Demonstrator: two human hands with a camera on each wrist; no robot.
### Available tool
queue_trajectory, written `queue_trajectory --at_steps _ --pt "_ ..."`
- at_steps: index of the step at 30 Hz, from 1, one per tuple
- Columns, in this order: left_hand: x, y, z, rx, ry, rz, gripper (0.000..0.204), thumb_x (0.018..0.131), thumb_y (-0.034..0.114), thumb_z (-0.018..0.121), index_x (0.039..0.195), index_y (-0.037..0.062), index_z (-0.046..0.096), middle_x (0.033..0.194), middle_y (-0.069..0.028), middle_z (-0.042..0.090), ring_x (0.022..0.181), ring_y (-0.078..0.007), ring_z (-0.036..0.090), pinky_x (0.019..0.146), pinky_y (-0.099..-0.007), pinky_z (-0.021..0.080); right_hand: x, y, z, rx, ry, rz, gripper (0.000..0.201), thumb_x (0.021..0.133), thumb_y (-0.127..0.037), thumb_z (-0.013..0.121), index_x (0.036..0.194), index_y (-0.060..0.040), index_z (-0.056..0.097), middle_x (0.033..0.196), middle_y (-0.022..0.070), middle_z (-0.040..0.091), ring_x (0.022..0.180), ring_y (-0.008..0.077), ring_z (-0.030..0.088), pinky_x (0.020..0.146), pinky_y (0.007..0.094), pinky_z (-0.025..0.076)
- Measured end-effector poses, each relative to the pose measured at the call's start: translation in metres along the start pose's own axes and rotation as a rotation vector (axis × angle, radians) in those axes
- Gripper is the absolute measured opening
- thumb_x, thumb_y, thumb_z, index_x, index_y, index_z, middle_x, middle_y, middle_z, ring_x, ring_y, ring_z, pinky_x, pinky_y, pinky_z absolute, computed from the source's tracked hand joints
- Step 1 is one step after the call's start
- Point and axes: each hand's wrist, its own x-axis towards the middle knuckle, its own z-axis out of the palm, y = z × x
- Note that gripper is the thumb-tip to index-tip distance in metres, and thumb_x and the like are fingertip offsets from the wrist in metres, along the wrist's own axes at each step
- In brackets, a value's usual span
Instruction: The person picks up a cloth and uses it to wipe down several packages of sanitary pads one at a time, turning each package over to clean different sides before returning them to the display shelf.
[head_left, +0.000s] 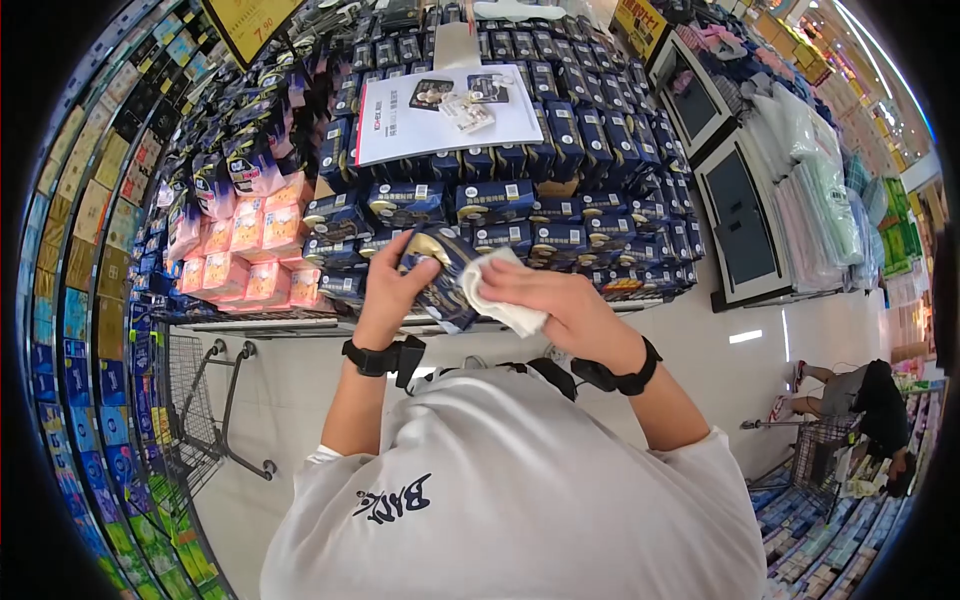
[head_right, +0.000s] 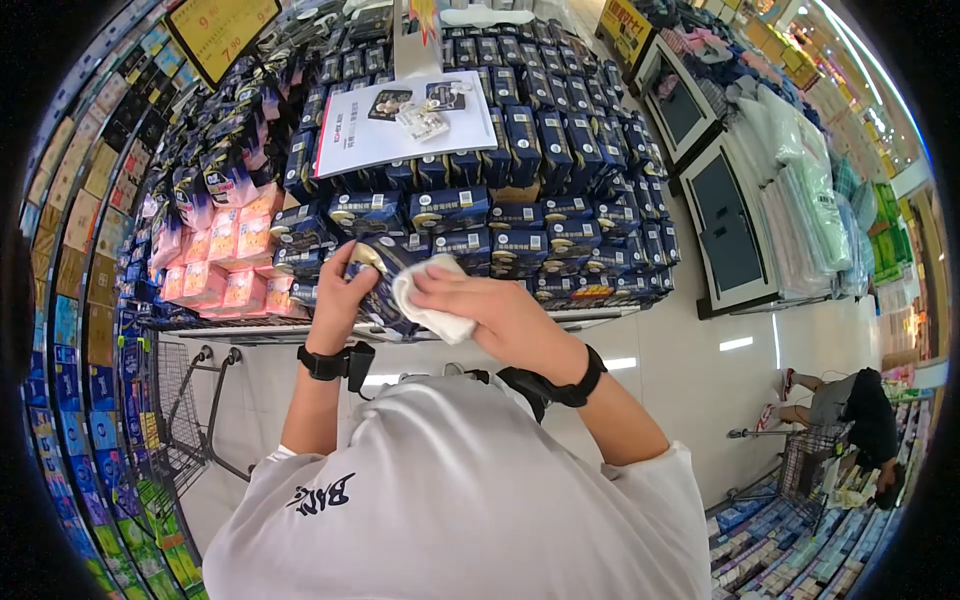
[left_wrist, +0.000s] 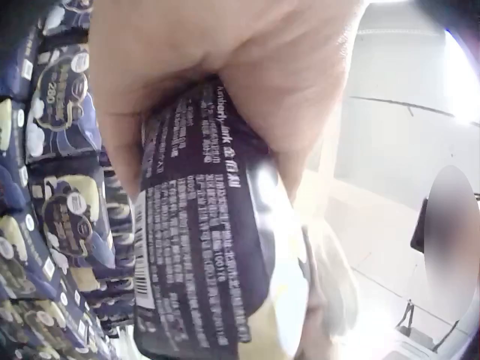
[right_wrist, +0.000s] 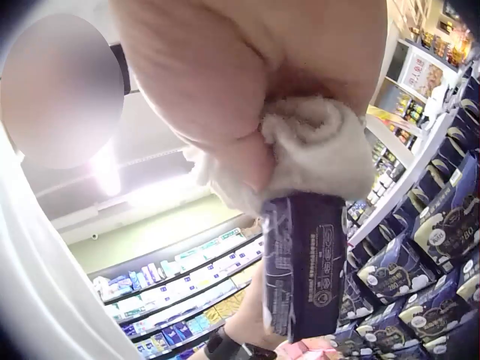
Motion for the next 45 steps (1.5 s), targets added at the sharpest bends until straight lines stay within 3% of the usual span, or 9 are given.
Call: queue_trajectory --at_steps 6,9,13,16,20,30,34,42,45 --pt "0.012 -0.005 0.011 -0.311 0.156 -0.145 0.05 0.099 0.028 0.067 0.137 0.0005 0.048 0.12 -0.0061 0.063 0.104 -0.0103 0.062 0.089 -0.0258 0.05 0.005 0.014 0.027 -0.107 0.513 0.24 0.062 0.081 0.015 0.05 0.138 -0.007 0.058 0.147 0.019 0.054 0.14 0.0386 0.047 0.115 0.0414 0.039" --pt "0.005 -0.007 0.035 -0.534 -0.126 -0.254 0.038 0.098 0.016 0.065 0.133 0.01 0.052 0.12 -0.0021 0.064 0.105 -0.0123 0.064 0.088 -0.0293 0.053 0.014 0.022 0.051 -0.241 0.478 0.188 0.067 0.081 0.008 0.058 0.143 -0.0154 0.056 0.157 0.0199 0.041 0.145 0.0437 0.038 0.118 0.0439 0.035" --pt "0.01 -0.004 0.034 -1.089 -0.471 -0.513 0.071 0.103 0.061 0.037 0.155 0.0131 0.038 0.151 -0.0152 0.05 0.138 -0.0355 0.05 0.113 -0.0589 0.04 0.009 0.026 0.04 -0.314 0.416 0.108 0.07 0.077 0.005 0.063 0.144 -0.0161 0.056 0.156 0.0162 0.043 0.145 0.0414 0.038 0.118 0.044 0.036" --pt "0.014 -0.026 0.027 -1.168 -0.68 -0.661 0.066 0.102 0.056 0.042 0.153 0.0141 0.042 0.151 -0.0131 0.051 0.139 -0.0353 0.049 0.113 -0.0604 0.038 0.01 0.018 0.04 -0.362 0.321 0.018 0.069 0.076 0.003 0.066 0.142 -0.0127 0.057 0.155 0.0139 0.045 0.144 0.0403 0.039 0.117 0.045 0.039" --pt "0.014 -0.042 0.037 -1.223 -0.559 -0.765 0.055 0.102 0.046 0.044 0.146 0.0137 0.051 0.143 -0.0104 0.058 0.129 -0.0343 0.057 0.109 -0.0576 0.044 0.014 0.028 0.046 -0.524 0.378 0.031 0.063 0.077 0.0 0.067 0.138 -0.0077 0.059 0.152 0.0128 0.049 0.142 0.0391 0.043 0.116 0.0446 0.04" --pt "-0.002 -0.028 0.041 -1.26 -0.719 -0.439 0.058 0.099 0.045 0.042 0.145 0.0108 0.051 0.143 -0.0144 0.058 0.128 -0.0351 0.058 0.108 -0.0521 0.046 0.028 0.023 0.02 -0.621 0.324 -0.058 0.048 0.081 -0.005 0.063 0.128 -0.0138 0.067 0.141 0.0085 0.061 0.137 0.0287 0.052 0.115 0.045 0.04" --pt "0.002 -0.026 0.033 -1.197 -0.342 -0.526 0.062 0.098 0.048 0.042 0.144 0.007 0.053 0.139 -0.0184 0.06 0.126 -0.0355 0.06 0.112 -0.0507 0.044 0.022 0.001 0.052 -0.539 0.243 -0.183 0.045 0.083 -0.004 0.061 0.126 -0.0166 0.069 0.139 0.0056 0.063 0.134 0.027 0.056 0.115 0.0438 0.042" --pt "-0.004 -0.024 0.029 -1.349 -0.692 -0.384 0.065 0.098 0.049 0.042 0.146 0.007 0.051 0.146 -0.0164 0.055 0.13 -0.0357 0.056 0.113 -0.052 0.042 0.033 0.013 0.032 -0.498 0.325 -0.077 0.04 0.085 -0.008 0.059 0.123 -0.0162 0.07 0.141 0.0037 0.062 0.137 0.0253 0.053 0.115 0.0455 0.041" --pt "0.003 -0.043 0.01 -1.271 -0.486 -0.435 0.067 0.098 0.051 0.042 0.144 0.0043 0.052 0.145 -0.0165 0.056 0.13 -0.0351 0.056 0.113 -0.0515 0.042 0.021 -0.011 0.056 -0.421 0.158 -0.208 0.04 0.084 -0.009 0.063 0.121 -0.0215 0.071 0.139 0.0005 0.063 0.136 0.0221 0.054 0.115 0.0436 0.042"
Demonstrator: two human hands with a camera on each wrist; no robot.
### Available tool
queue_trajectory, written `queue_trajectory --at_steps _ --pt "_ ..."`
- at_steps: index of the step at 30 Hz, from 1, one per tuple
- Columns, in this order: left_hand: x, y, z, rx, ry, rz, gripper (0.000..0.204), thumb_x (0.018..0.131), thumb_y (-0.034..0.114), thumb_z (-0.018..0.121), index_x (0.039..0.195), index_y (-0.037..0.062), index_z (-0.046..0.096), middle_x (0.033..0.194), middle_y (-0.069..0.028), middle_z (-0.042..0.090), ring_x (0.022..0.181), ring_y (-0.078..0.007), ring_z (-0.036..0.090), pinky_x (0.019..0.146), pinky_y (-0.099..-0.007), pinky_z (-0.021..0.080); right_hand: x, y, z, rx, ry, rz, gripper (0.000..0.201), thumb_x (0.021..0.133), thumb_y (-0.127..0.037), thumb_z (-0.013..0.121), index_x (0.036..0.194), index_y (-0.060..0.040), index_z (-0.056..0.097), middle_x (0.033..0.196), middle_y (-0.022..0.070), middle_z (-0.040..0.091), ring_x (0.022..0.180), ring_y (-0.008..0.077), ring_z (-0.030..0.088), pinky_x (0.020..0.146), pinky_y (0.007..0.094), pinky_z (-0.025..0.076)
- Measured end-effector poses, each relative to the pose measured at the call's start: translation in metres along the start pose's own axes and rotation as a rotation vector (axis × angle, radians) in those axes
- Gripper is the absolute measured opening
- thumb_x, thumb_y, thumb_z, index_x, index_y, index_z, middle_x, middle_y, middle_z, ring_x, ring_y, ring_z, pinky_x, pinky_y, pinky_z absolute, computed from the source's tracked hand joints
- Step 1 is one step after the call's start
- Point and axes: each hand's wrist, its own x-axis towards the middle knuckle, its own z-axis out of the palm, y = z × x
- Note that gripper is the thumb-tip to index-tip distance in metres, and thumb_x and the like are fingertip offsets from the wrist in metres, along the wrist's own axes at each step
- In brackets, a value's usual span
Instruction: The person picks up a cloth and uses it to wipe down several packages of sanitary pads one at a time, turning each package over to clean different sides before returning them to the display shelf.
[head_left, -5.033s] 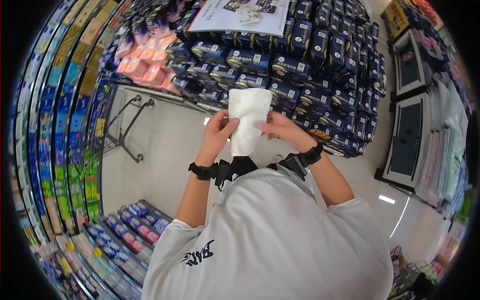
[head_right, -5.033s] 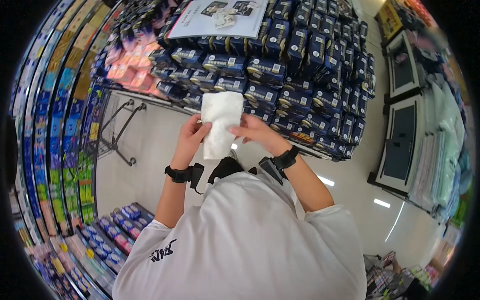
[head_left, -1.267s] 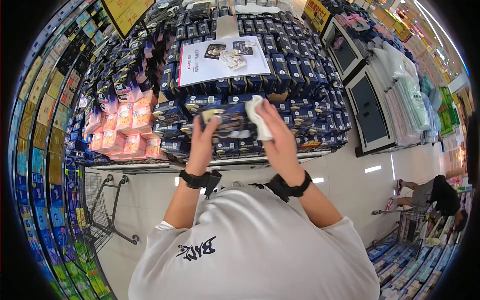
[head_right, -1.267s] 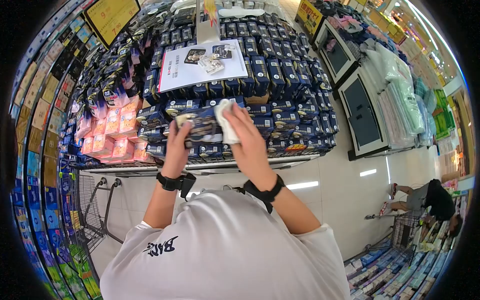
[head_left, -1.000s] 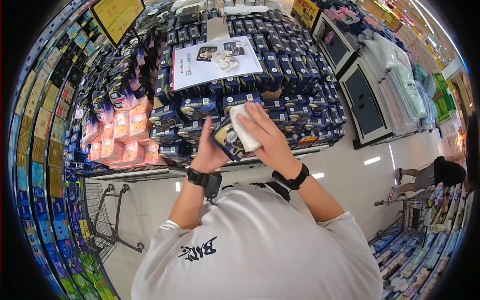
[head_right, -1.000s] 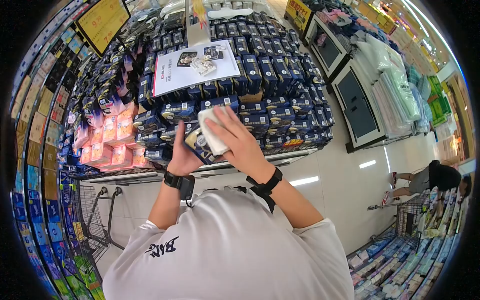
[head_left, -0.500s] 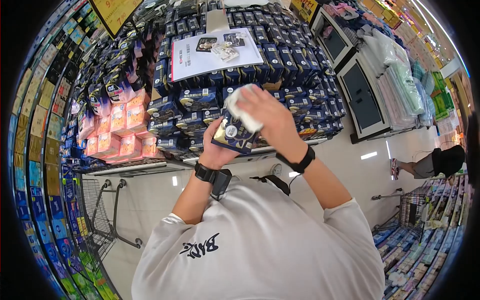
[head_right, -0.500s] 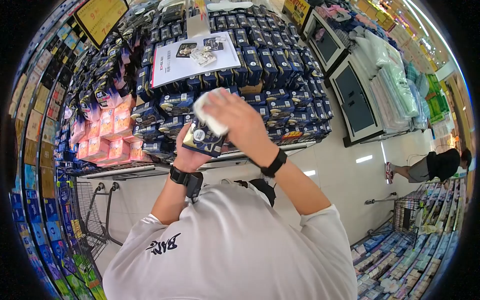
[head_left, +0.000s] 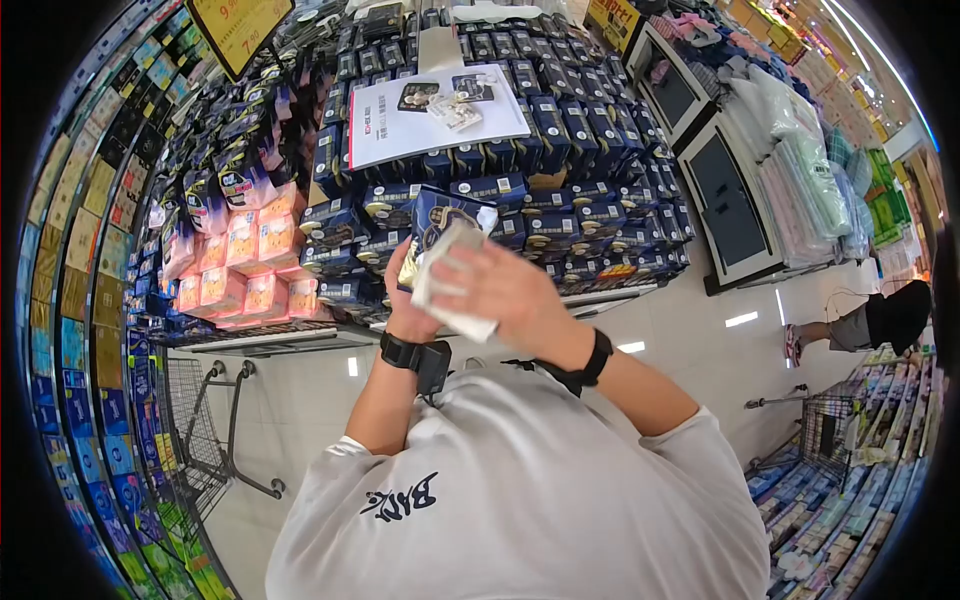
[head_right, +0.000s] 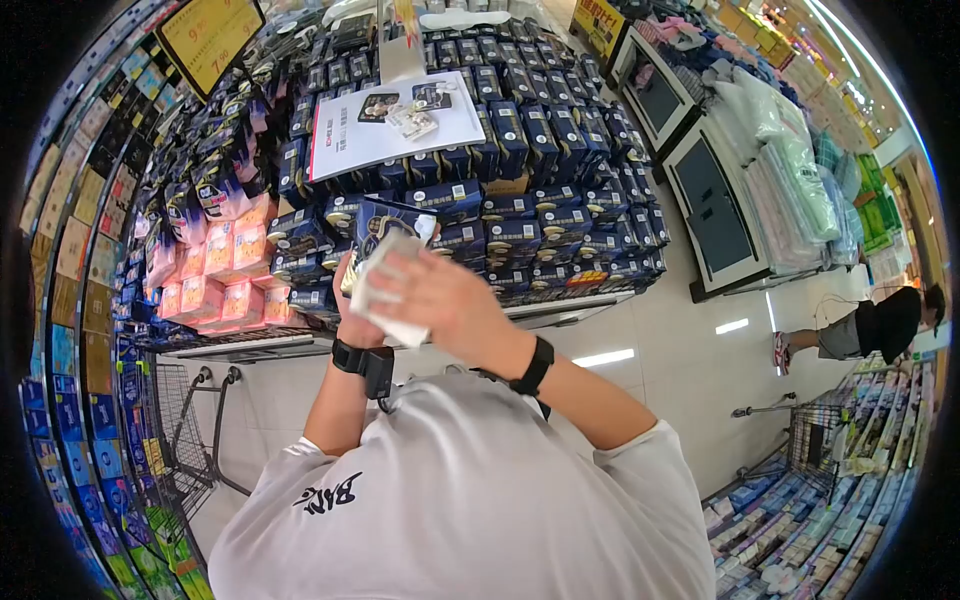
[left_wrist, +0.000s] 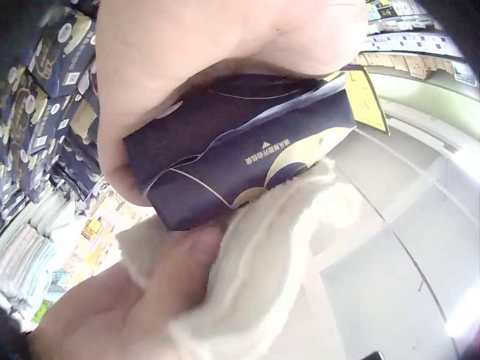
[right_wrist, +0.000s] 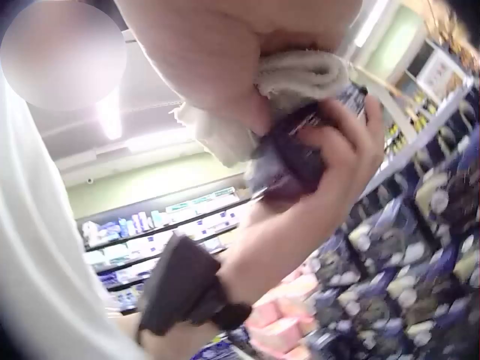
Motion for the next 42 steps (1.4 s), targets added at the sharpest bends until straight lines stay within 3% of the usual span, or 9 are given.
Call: queue_trajectory --at_steps 8,11,15,21,23,25,31,36,42 --pt "0.001 -0.005 0.033 0.142 0.09 -0.019 0.062 0.101 0.046 0.039 0.151 0.0096 0.043 0.151 -0.0164 0.05 0.137 -0.0389 0.049 0.109 -0.0677 0.038 0.006 0.029 -0.015 0.083 0.224 0.323 0.053 0.079 0.007 0.059 0.126 -0.0124 0.07 0.139 0.0127 0.062 0.133 0.0328 0.056 0.109 0.0408 0.047" --pt "0.002 -0.001 0.033 0.313 0.158 -0.092 0.072 0.103 0.061 0.037 0.153 0.01 0.039 0.153 -0.0152 0.048 0.14 -0.0375 0.047 0.115 -0.0598 0.037 0.006 0.033 -0.009 0.133 0.253 0.321 0.058 0.076 0.013 0.053 0.127 -0.0098 0.069 0.136 0.0166 0.063 0.132 0.0343 0.056 0.109 0.0409 0.047" --pt "0.001 0.0 0.02 0.632 0.009 -0.179 0.066 0.092 0.029 0.072 0.147 0.0049 0.043 0.141 -0.0089 0.056 0.129 -0.0237 0.058 0.109 -0.0415 0.048 0.005 0.036 -0.002 0.167 0.176 0.284 0.05 0.081 0.007 0.057 0.127 -0.0112 0.069 0.133 0.0144 0.065 0.129 0.0348 0.058 0.108 0.0427 0.047" --pt "0.004 -0.004 0.026 1.204 0.14 -0.069 0.07 0.076 0.012 0.084 0.139 0.0042 0.053 0.132 -0.0056 0.06 0.118 -0.0151 0.058 0.1 -0.0335 0.048 0.012 0.038 -0.004 0.263 0.042 0.133 0.044 0.081 0.0 0.063 0.122 -0.0126 0.071 0.126 0.0083 0.069 0.125 0.0311 0.061 0.106 0.0422 0.048" --pt "0.005 -0.001 0.039 1.372 -0.012 0.209 0.07 0.071 0.012 0.087 0.134 0.0039 0.057 0.127 -0.0045 0.063 0.115 -0.0146 0.058 0.101 -0.0324 0.047 0.013 0.039 -0.008 0.207 -0.026 0.086 0.04 0.081 -0.001 0.066 0.12 -0.0108 0.072 0.122 0.0065 0.072 0.123 0.0305 0.064 0.105 0.0417 0.05" --pt "-0.006 0.004 0.022 1.433 0.122 0.139 0.089 0.071 0.008 0.086 0.149 -0.0001 0.042 0.13 -0.007 0.062 0.117 -0.0136 0.057 0.104 -0.0313 0.044 0.008 0.057 -0.006 0.136 0.018 0.07 0.038 0.081 -0.009 0.069 0.117 -0.0155 0.074 0.12 0.0035 0.073 0.115 0.0269 0.068 0.095 0.037 0.056" --pt "-0.008 0.004 0.032 0.761 0.026 0.141 0.097 0.08 0.018 0.081 0.159 0.0031 0.026 0.143 -0.0113 0.054 0.126 -0.0169 0.056 0.109 -0.0334 0.043 -0.005 0.065 -0.011 0.185 0.115 0.377 0.051 0.083 0.005 0.06 0.129 -0.0133 0.067 0.13 0.0126 0.067 0.122 0.0309 0.064 0.101 0.0386 0.053" --pt "0.002 -0.005 0.009 0.534 0.158 0.233 0.084 0.094 0.047 0.065 0.159 0.0096 0.028 0.153 -0.0123 0.045 0.14 -0.0268 0.047 0.117 -0.0416 0.039 0.013 0.033 0.032 0.051 0.093 0.201 0.058 0.08 0.006 0.058 0.135 -0.0117 0.063 0.142 0.0117 0.06 0.136 0.0309 0.053 0.112 0.0421 0.044" --pt "0.001 0.022 0.008 0.397 0.184 0.408 0.073 0.091 0.037 0.057 0.155 0.0074 0.037 0.142 -0.0176 0.056 0.13 -0.0322 0.055 0.113 -0.044 0.043 -0.013 0.029 0.022 0.132 -0.115 0.192 0.057 0.081 0.003 0.062 0.134 -0.0172 0.066 0.143 0.0103 0.06 0.137 0.0319 0.052 0.114 0.0428 0.042"
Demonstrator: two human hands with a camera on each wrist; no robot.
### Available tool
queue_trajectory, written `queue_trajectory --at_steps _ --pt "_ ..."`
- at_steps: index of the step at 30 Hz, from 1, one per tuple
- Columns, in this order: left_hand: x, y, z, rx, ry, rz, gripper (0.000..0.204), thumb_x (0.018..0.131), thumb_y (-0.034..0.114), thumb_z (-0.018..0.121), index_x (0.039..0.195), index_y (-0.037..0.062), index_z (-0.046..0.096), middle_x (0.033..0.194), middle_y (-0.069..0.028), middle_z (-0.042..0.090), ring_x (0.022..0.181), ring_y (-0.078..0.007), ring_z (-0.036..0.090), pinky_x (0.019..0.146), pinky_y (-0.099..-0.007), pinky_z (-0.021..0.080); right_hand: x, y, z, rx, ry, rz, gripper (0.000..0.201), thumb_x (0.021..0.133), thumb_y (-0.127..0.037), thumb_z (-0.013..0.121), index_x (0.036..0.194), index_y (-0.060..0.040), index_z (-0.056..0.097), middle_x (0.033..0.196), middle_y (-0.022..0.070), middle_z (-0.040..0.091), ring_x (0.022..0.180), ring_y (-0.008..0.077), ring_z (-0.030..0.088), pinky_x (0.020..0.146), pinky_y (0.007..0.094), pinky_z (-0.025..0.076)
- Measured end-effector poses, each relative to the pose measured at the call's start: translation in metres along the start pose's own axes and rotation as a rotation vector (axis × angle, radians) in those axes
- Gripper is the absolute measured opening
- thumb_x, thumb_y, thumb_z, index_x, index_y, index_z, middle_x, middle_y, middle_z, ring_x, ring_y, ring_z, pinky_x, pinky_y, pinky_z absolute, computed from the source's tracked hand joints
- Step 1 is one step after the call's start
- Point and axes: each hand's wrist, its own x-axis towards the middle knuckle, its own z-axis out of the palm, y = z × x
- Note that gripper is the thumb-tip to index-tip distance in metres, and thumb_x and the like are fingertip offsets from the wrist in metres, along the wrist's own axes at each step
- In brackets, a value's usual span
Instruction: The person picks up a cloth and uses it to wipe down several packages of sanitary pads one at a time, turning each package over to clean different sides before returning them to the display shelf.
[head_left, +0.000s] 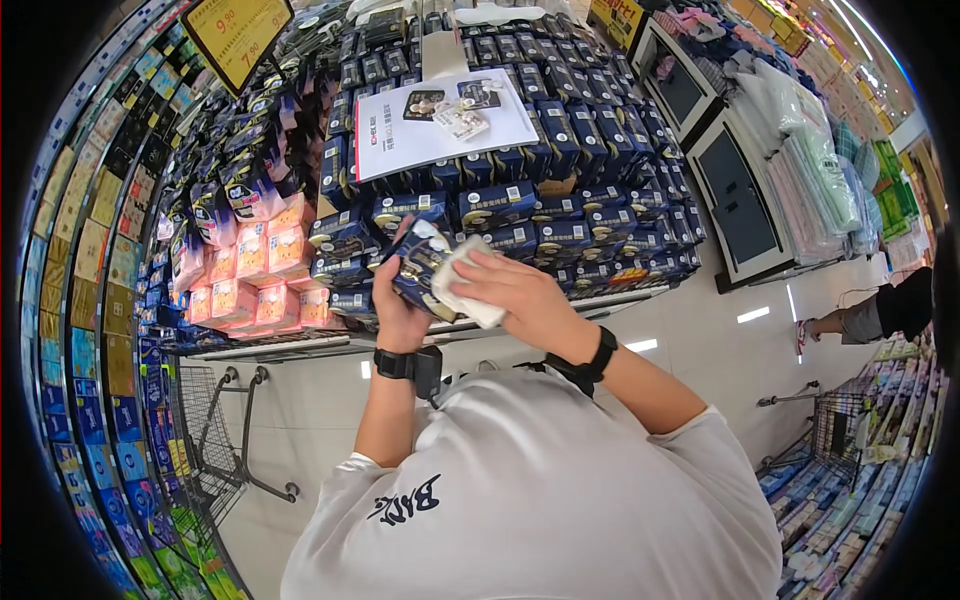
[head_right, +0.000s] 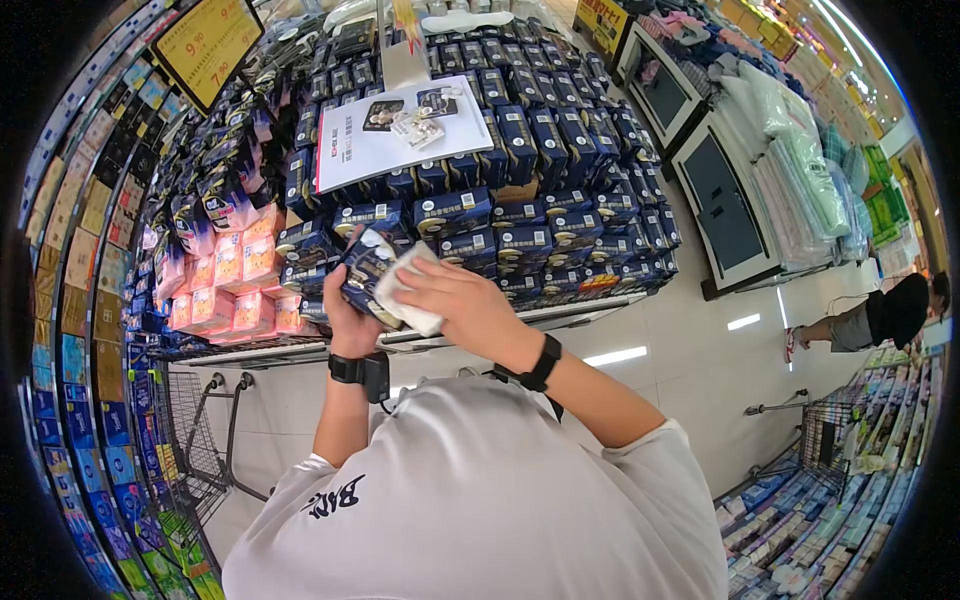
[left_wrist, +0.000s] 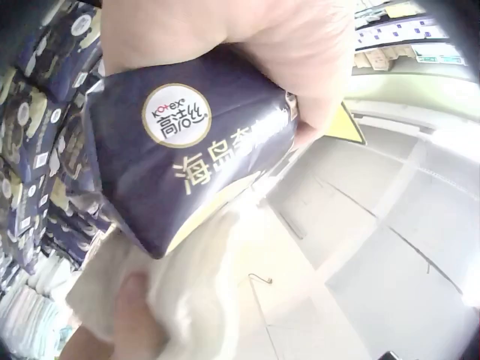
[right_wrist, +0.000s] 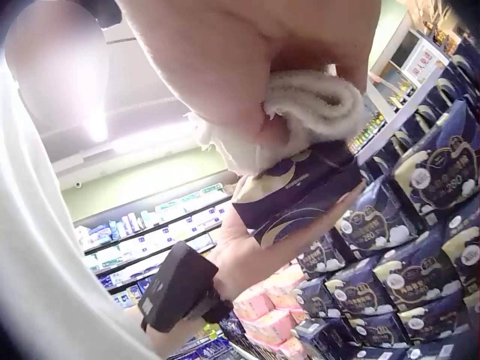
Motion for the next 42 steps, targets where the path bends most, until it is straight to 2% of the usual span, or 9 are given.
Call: queue_trajectory --at_steps 5,7,9,13,17,23,30,35,42 --pt "0.003 0.008 0.005 -0.114 -0.116 -0.022 0.077 0.089 0.032 0.06 0.157 0.0081 0.033 0.151 -0.0162 0.047 0.136 -0.0326 0.05 0.113 -0.0481 0.043 -0.01 0.035 0.016 0.77 0.183 0.62 0.039 0.1 -0.008 0.057 0.139 0.0005 0.056 0.127 0.011 0.068 0.114 0.0164 0.064 0.1 0.0306 0.049" --pt "0.0 -0.003 0.019 0.3 -0.174 0.116 0.076 0.092 0.034 0.068 0.152 -0.0007 0.037 0.15 -0.0152 0.048 0.134 -0.0253 0.052 0.111 -0.0397 0.043 -0.001 0.03 0.021 1.179 0.349 0.782 0.039 0.103 -0.011 0.055 0.14 0.001 0.054 0.128 0.0078 0.065 0.112 0.0135 0.062 0.099 0.0298 0.048" --pt "-0.003 -0.002 0.002 0.915 0.024 0.01 0.072 0.088 0.022 0.078 0.145 -0.0045 0.044 0.135 -0.0123 0.059 0.121 -0.0178 0.058 0.105 -0.0321 0.045 0.002 0.036 0.021 1.17 0.517 0.694 0.038 0.103 -0.01 0.056 0.14 -0.0016 0.055 0.132 0.0058 0.063 0.113 0.0124 0.06 0.1 0.0296 0.048" --pt "-0.002 -0.001 0.006 0.832 -0.167 -0.118 0.064 0.08 0.003 0.084 0.135 -0.0022 0.053 0.123 -0.007 0.065 0.109 -0.0128 0.062 0.097 -0.0283 0.049 0.0 0.042 -0.009 0.451 0.342 0.315 0.044 0.092 0.004 0.058 0.134 -0.0069 0.063 0.145 0.0142 0.057 0.131 0.0244 0.057 0.107 0.0328 0.043" --pt "0.0 -0.021 0.003 0.935 -0.039 0.063 0.063 0.076 0.009 0.087 0.131 -0.0006 0.058 0.111 -0.0078 0.071 0.103 -0.0124 0.065 0.092 -0.0294 0.052 0.005 0.025 -0.001 -0.107 0.263 0.146 0.063 0.074 0.011 0.06 0.132 -0.0123 0.065 0.145 0.0119 0.057 0.137 0.0356 0.051 0.114 0.0432 0.043" --pt "0.002 -0.023 -0.01 1.388 -0.125 0.392 0.041 0.074 0.014 0.082 0.111 0.0002 0.07 0.095 -0.0145 0.076 0.086 -0.0157 0.073 0.078 -0.0324 0.056 0.015 -0.011 0.01 -0.188 0.099 -0.073 0.056 0.079 -0.001 0.061 0.133 -0.0176 0.064 0.144 0.0036 0.058 0.138 0.0281 0.049 0.119 0.0487 0.035" --pt "-0.009 -0.012 -0.004 1.045 0.036 0.097 0.039 0.083 0.012 0.082 0.115 -0.0033 0.066 0.104 -0.0076 0.074 0.093 -0.0095 0.066 0.085 -0.0264 0.052 0.01 0.033 -0.018 -0.157 0.099 0.132 0.056 0.085 0.005 0.061 0.137 -0.0131 0.063 0.142 0.0086 0.061 0.131 0.0291 0.058 0.109 0.0384 0.046" --pt "-0.005 -0.012 -0.004 0.398 0.297 -0.229 0.039 0.1 0.03 0.064 0.13 0.0062 0.058 0.12 -0.006 0.067 0.112 -0.016 0.065 0.092 -0.0344 0.053 0.012 0.041 -0.002 0.484 0.301 0.47 0.062 0.084 0.013 0.049 0.144 -0.0029 0.052 0.145 0.021 0.056 0.132 0.0331 0.057 0.108 0.0353 0.045" --pt "0.013 -0.011 -0.019 -0.07 0.286 -0.189 0.039 0.104 0.039 0.056 0.127 0.0078 0.059 0.12 -0.008 0.069 0.108 -0.0194 0.068 0.092 -0.0357 0.058 0.017 0.0 0.016 0.179 0.162 0.06 0.066 0.077 0.016 0.054 0.137 -0.0107 0.062 0.15 0.014 0.052 0.142 0.0344 0.046 0.116 0.0391 0.04"
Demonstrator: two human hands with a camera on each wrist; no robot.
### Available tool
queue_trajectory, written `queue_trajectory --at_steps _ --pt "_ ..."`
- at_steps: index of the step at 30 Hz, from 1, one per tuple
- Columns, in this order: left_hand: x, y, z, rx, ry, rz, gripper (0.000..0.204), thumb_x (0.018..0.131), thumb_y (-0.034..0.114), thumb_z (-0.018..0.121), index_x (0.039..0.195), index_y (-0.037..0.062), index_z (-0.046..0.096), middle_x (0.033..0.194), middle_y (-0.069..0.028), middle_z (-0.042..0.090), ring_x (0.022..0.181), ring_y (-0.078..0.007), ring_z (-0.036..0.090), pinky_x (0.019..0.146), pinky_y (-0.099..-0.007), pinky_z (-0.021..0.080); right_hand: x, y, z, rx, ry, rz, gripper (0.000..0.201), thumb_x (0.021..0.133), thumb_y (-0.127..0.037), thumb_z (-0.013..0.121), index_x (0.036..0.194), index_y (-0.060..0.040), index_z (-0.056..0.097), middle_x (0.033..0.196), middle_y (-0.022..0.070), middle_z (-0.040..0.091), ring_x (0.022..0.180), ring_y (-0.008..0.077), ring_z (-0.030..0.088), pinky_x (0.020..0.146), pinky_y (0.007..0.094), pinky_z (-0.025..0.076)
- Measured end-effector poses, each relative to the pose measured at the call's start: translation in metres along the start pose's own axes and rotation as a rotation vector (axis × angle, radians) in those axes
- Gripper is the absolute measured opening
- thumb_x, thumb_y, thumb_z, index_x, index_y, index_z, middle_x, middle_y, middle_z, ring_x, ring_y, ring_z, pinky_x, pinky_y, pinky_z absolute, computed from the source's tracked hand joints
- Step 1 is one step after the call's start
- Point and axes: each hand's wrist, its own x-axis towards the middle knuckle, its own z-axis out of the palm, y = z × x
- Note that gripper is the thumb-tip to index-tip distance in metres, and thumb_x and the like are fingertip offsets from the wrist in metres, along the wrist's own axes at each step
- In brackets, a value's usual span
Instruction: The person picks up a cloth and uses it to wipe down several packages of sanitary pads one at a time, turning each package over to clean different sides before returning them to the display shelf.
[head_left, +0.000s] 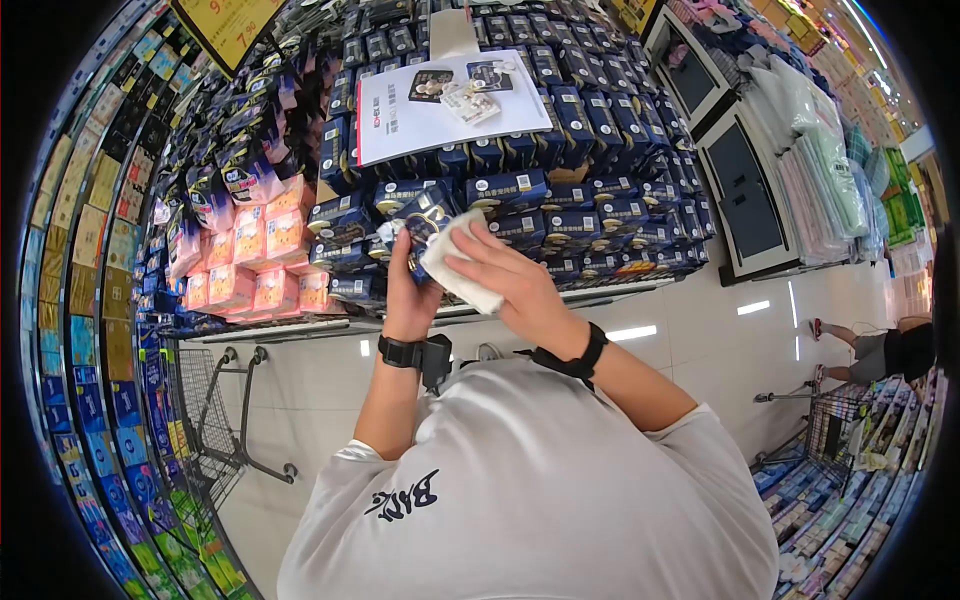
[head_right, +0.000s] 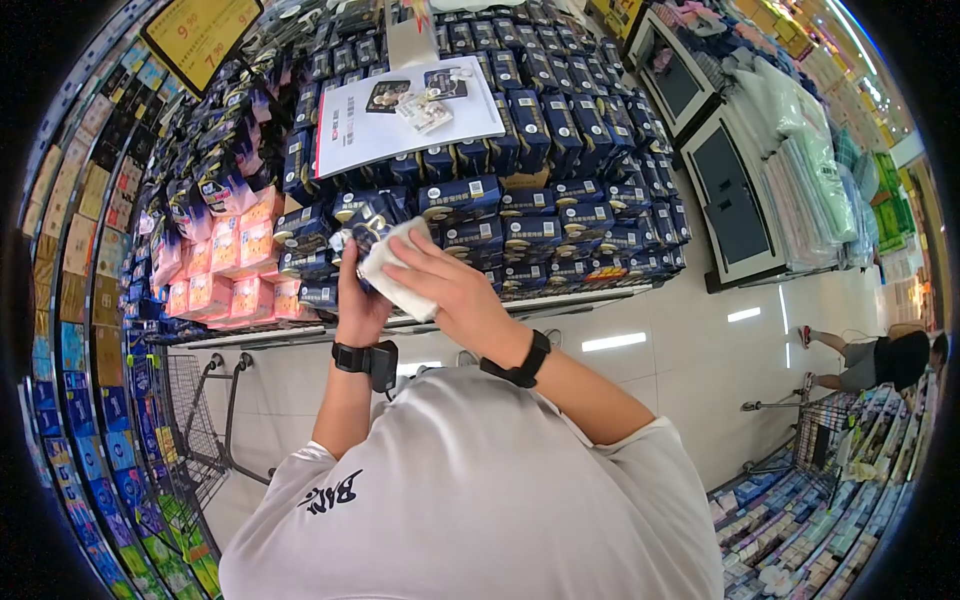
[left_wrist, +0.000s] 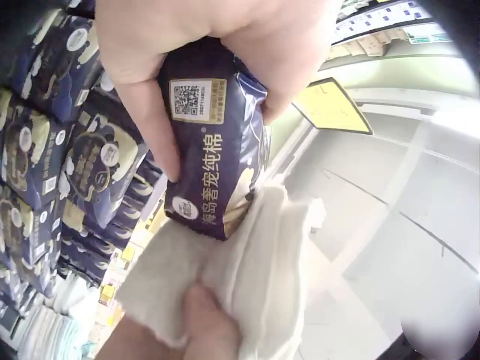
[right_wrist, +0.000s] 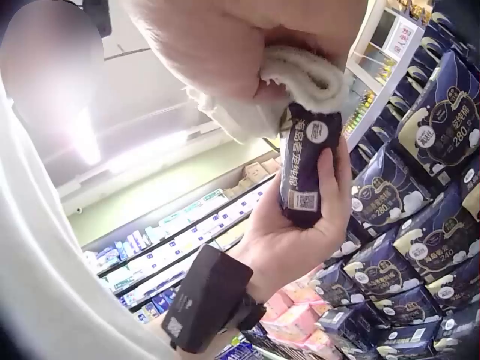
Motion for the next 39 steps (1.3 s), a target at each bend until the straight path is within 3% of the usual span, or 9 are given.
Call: queue_trajectory --at_steps 8,13,14,15,18,22,25,33,39 --pt "-0.011 0.002 0.011 0.207 -0.025 0.028 0.042 0.104 0.041 0.054 0.13 0.0088 0.058 0.121 -0.0076 0.069 0.109 -0.0222 0.069 0.091 -0.0423 0.059 0.02 0.016 -0.012 0.149 0.152 0.081 0.063 0.08 0.015 0.053 0.139 -0.0066 0.059 0.147 0.0209 0.053 0.139 0.0346 0.05 0.113 0.0364 0.042" --pt "-0.01 0.023 0.013 0.054 0.036 0.276 0.044 0.106 0.043 0.048 0.132 0.0076 0.057 0.128 -0.0122 0.065 0.117 -0.0255 0.065 0.097 -0.0422 0.055 -0.008 0.014 -0.011 0.247 -0.149 0.151 0.057 0.083 0.012 0.054 0.138 -0.0041 0.06 0.144 0.02 0.057 0.135 0.0331 0.055 0.11 0.0362 0.044" --pt "-0.012 0.017 0.016 0.811 0.014 0.663 0.034 0.106 0.031 0.054 0.131 0.0084 0.058 0.125 -0.0116 0.065 0.112 -0.0255 0.066 0.095 -0.0398 0.054 -0.009 0.017 -0.004 0.243 -0.045 0.179 0.057 0.085 0.012 0.052 0.139 -0.0031 0.058 0.142 0.0181 0.059 0.131 0.0301 0.058 0.108 0.035 0.045" --pt "-0.008 0.025 0.02 0.02 -0.069 0.237 0.031 0.101 0.015 0.062 0.13 0.0053 0.057 0.125 -0.0119 0.064 0.109 -0.0219 0.065 0.092 -0.0349 0.054 -0.013 0.03 0.008 0.389 0.068 0.317 0.058 0.087 0.012 0.05 0.142 -0.0023 0.055 0.139 0.0161 0.063 0.127 0.0241 0.062 0.107 0.0324 0.046" --pt "-0.014 0.014 0.026 0.389 -0.042 0.329 0.05 0.091 0.005 0.071 0.137 0.0011 0.052 0.125 -0.0115 0.062 0.108 -0.0162 0.063 0.092 -0.0307 0.053 0.002 0.03 0.005 0.843 0.291 0.636 0.058 0.089 0.011 0.048 0.146 0.0003 0.05 0.141 0.0127 0.06 0.127 0.0182 0.058 0.108 0.029 0.045" --pt "-0.026 0.016 0.018 0.677 -0.265 0.213 0.071 0.085 0.004 0.076 0.146 0.0071 0.04 0.133 -0.0086 0.056 0.117 -0.0148 0.059 0.098 -0.0299 0.051 0.008 0.026 -0.006 0.76 0.429 0.568 0.061 0.087 0.014 0.044 0.146 -0.001 0.051 0.142 0.0119 0.06 0.129 0.0172 0.057 0.109 0.0288 0.043" --pt "-0.024 0.003 0.002 0.435 -0.073 0.005 0.07 0.088 0.0 0.073 0.149 0.01 0.04 0.135 -0.0062 0.057 0.12 -0.0179 0.058 0.102 -0.032 0.048 0.009 0.016 0.002 0.49 0.24 0.429 0.061 0.087 0.011 0.053 0.145 -0.0076 0.053 0.139 0.0141 0.063 0.13 0.0215 0.058 0.109 0.0305 0.043" --pt "-0.018 -0.011 0.0 0.316 -0.065 0.087 0.045 0.103 0.033 0.058 0.141 0.0092 0.053 0.13 -0.0035 0.064 0.117 -0.0164 0.064 0.099 -0.0338 0.052 0.034 0.015 0.001 0.072 0.298 0.121 0.063 0.085 0.013 0.049 0.145 -0.0055 0.052 0.143 0.0209 0.056 0.136 0.0387 0.05 0.113 0.0397 0.042" --pt "-0.018 0.0 -0.009 0.191 -0.037 0.004 0.051 0.102 0.048 0.053 0.14 0.0145 0.056 0.133 -0.0044 0.064 0.125 -0.0206 0.059 0.107 -0.0419 0.045 -0.003 -0.008 0.002 0.116 -0.119 0.082 0.075 0.075 0.02 0.045 0.143 -0.0091 0.057 0.151 0.0204 0.049 0.145 0.036 0.042 0.12 0.0408 0.033"
